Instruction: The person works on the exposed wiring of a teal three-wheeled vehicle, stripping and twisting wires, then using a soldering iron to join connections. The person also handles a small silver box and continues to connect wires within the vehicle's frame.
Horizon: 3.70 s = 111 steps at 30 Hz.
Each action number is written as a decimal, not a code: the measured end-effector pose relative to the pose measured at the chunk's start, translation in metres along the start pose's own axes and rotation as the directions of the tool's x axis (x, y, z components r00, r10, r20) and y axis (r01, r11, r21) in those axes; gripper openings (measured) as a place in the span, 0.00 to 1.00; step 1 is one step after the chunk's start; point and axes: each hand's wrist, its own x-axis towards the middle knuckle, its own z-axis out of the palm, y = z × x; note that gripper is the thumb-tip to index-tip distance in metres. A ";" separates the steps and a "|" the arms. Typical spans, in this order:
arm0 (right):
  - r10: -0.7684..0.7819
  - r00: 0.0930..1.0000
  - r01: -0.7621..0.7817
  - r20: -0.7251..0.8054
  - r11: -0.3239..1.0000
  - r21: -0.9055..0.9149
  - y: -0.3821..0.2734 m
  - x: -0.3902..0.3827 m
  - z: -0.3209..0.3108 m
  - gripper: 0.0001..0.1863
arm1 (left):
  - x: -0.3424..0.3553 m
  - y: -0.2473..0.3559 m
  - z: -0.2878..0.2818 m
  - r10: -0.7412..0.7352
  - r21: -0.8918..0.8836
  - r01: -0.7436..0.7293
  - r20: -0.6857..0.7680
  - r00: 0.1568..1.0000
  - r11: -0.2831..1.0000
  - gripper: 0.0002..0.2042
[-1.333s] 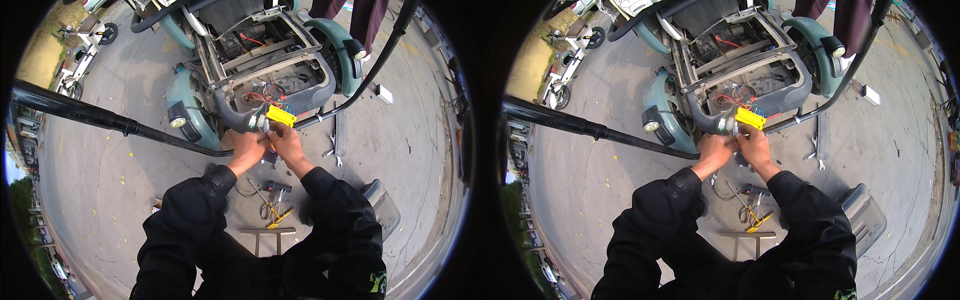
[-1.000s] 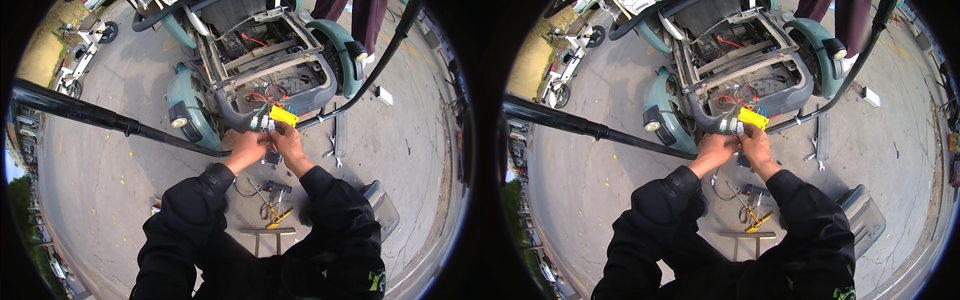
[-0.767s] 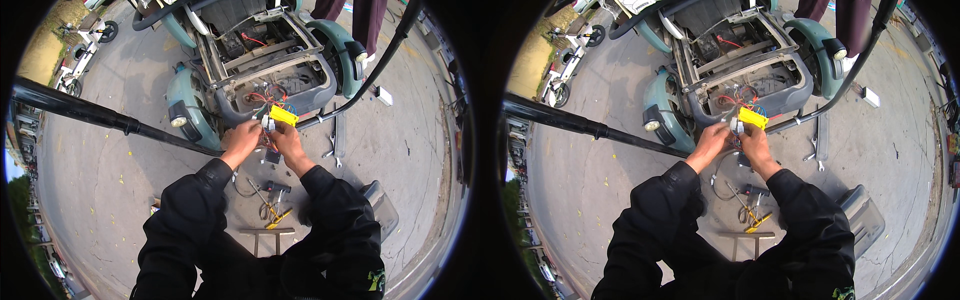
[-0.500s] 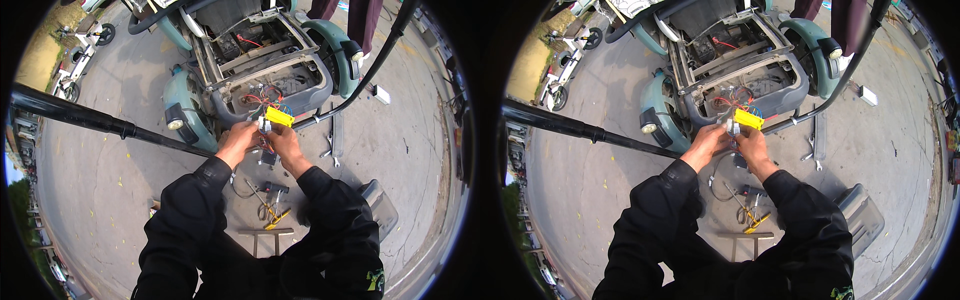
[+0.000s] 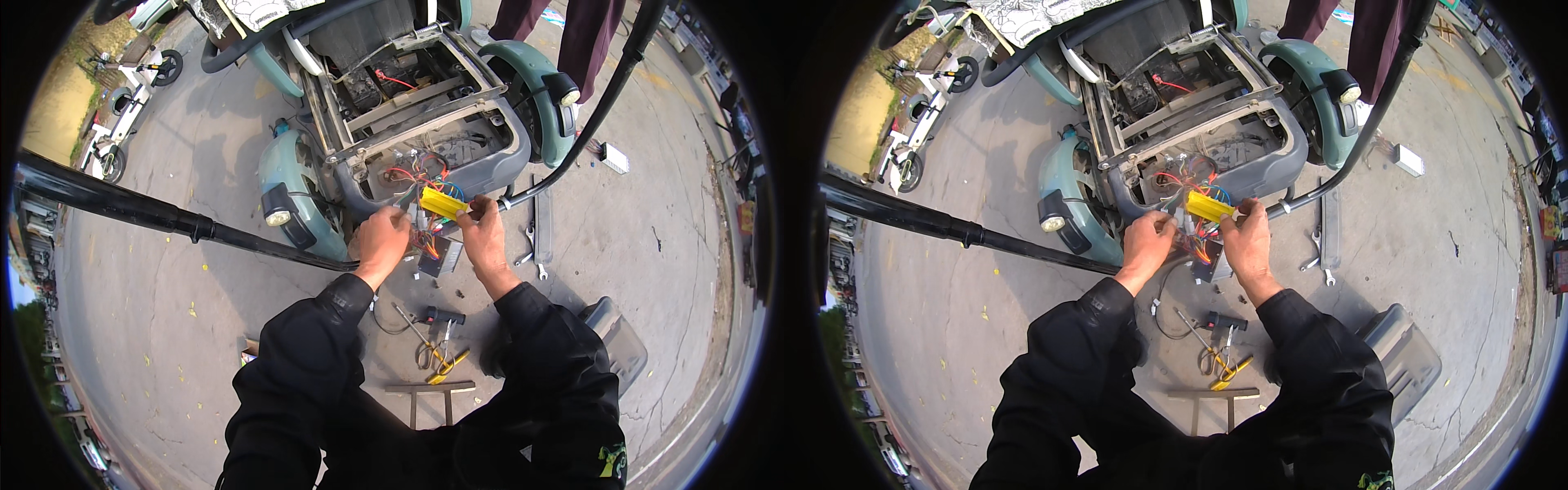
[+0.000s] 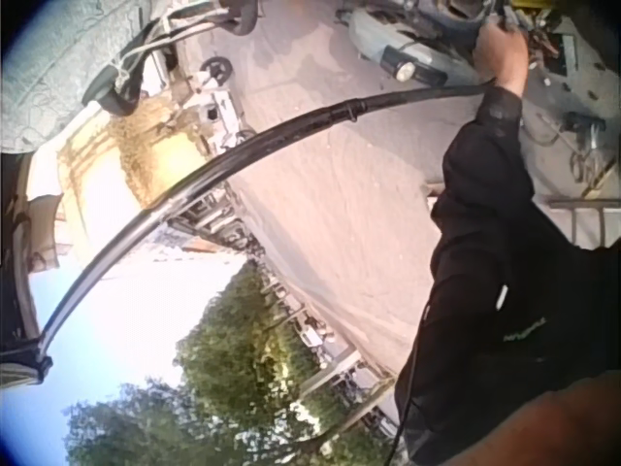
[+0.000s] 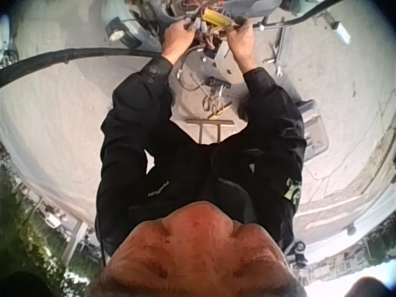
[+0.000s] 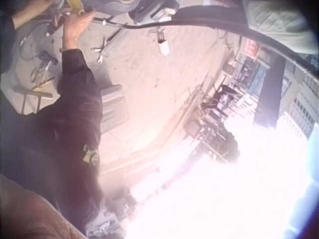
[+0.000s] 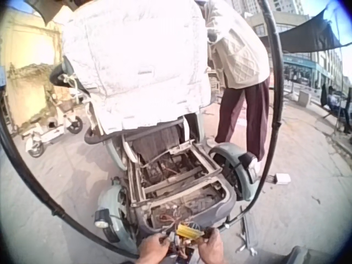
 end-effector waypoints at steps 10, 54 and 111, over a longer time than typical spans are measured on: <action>0.316 0.920 -0.385 0.232 0.837 0.389 0.004 -0.011 0.011 0.21 | -0.030 0.050 0.008 0.272 0.087 -0.275 0.040 0.961 0.958 0.30; -0.069 0.880 0.115 0.469 0.991 -0.069 0.037 -0.007 -0.014 0.28 | -0.043 0.133 0.049 0.156 0.075 -0.163 0.094 0.983 0.984 0.38; 0.268 0.893 -0.268 0.360 0.962 -0.052 0.160 0.033 -0.044 0.23 | -0.036 -0.044 0.111 -0.305 -0.781 0.603 0.540 0.784 0.166 0.12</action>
